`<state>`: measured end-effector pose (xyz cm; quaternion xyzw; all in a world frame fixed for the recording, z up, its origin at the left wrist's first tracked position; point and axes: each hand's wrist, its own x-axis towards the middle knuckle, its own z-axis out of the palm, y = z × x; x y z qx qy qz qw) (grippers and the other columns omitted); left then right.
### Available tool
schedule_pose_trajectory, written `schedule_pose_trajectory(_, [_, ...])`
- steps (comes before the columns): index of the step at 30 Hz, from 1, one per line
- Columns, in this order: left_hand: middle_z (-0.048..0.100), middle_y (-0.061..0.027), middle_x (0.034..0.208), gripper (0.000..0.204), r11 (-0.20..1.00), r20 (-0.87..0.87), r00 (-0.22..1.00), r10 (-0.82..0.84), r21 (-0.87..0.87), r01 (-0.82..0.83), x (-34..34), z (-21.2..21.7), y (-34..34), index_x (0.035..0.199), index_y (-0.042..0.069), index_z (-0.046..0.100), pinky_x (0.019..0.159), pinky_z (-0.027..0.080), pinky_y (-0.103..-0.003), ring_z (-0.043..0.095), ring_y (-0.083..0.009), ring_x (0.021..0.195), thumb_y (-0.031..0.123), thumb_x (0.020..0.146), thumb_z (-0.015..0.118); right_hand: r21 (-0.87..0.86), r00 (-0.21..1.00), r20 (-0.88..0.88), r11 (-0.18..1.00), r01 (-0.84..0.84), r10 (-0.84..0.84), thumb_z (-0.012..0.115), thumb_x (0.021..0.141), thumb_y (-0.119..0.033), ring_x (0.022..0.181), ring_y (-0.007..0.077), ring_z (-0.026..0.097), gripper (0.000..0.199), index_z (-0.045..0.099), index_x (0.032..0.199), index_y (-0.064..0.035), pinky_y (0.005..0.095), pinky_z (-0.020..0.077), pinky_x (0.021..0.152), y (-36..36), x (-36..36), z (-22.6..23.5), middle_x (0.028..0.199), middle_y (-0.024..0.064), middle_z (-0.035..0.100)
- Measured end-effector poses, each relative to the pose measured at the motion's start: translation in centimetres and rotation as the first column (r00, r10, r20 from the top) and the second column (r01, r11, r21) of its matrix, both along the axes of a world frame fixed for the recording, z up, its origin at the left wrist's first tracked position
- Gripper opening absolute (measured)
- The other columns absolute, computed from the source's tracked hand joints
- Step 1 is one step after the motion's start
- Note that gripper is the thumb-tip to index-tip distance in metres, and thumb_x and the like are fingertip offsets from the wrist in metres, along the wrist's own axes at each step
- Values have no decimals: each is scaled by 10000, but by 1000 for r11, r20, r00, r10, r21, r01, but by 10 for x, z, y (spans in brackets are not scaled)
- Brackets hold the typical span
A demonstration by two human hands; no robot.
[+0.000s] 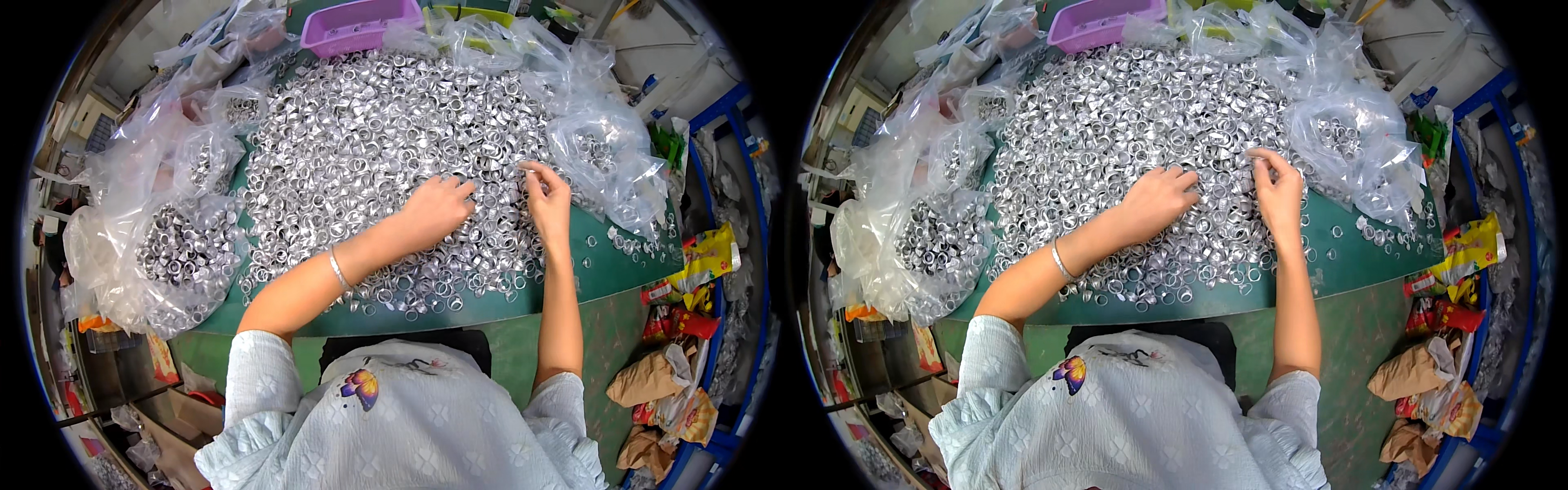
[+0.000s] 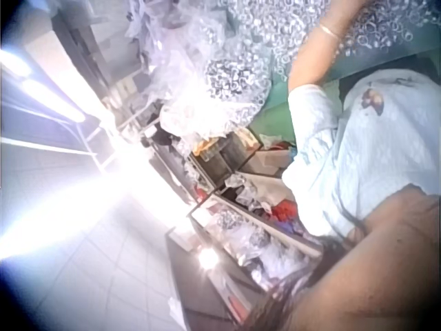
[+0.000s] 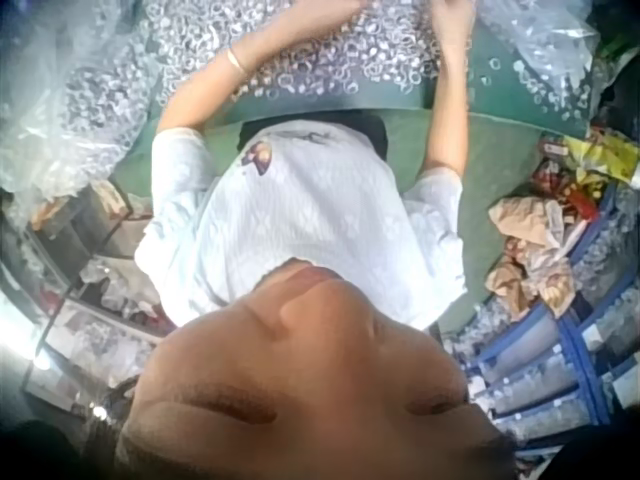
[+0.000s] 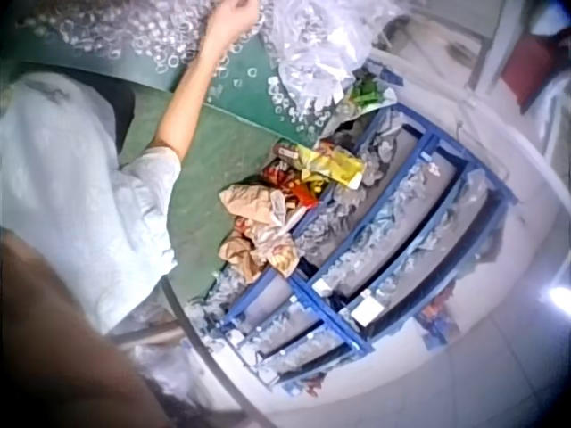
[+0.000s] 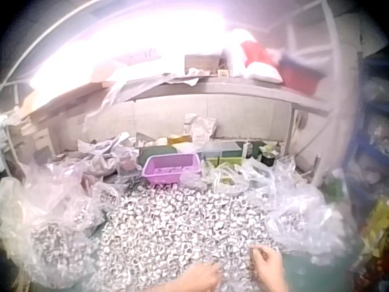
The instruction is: The person handles a black container, then sorts through a pile of silver metal components on a workbench by hand, picking up individual pieces to inspect them and placing some into a plastic bag.
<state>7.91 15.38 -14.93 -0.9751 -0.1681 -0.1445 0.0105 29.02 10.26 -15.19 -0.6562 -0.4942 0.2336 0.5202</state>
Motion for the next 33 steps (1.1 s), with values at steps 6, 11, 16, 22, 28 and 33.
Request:
schedule_pose_trajectory(6, [583,-100,1027,197,904,387,912,136,-424,45,-10,-11,6,874,23,571,789,471,-330,575,-238,946,-86,711,554,68,702,707,997,47,-81,713,739,-137,599,283,580,222,644,941,-75,387,452,546,16,-19,-6,731,73,576])
schedule_pose_trajectory(11, [586,-156,1133,236,17,302,733,609,-929,369,-37,-6,2,1057,-5,511,797,517,-273,619,-196,954,-108,847,480,130,576,809,991,23,-119,707,744,-142,660,310,619,270,597,984,-84,400,478,547,21,-29,-16,932,69,593])
schedule_pose_trajectory(16, [547,-107,1082,454,-303,205,639,741,-747,592,-57,7,-19,1222,6,477,818,501,-298,582,-182,952,-145,798,415,233,556,811,972,-25,-180,642,770,-70,715,272,643,193,590,955,-84,383,501,540,27,-24,-18,1031,54,601])
schedule_pose_trajectory(22, [542,-21,908,341,-227,200,522,829,-732,642,-71,10,-31,1144,23,559,703,430,-266,535,-136,818,-50,820,479,294,695,694,955,-37,-188,658,782,-93,649,284,629,105,612,873,-70,375,488,556,25,-13,-18,950,46,630])
schedule_pose_trajectory(28, [618,-88,755,150,666,396,615,682,-684,-297,-61,-12,-4,952,25,640,590,464,-336,589,-231,633,123,841,620,55,562,823,997,58,-78,678,792,-187,674,303,632,255,553,982,-72,406,497,556,20,-34,-11,996,81,574])
schedule_pose_trajectory(33, [641,-160,906,200,737,278,703,654,-443,-510,-46,-13,9,980,29,633,685,484,-414,622,-339,757,151,822,636,94,491,864,994,58,-111,665,792,-174,671,291,634,235,533,955,-70,413,512,546,19,-38,-22,979,103,555])
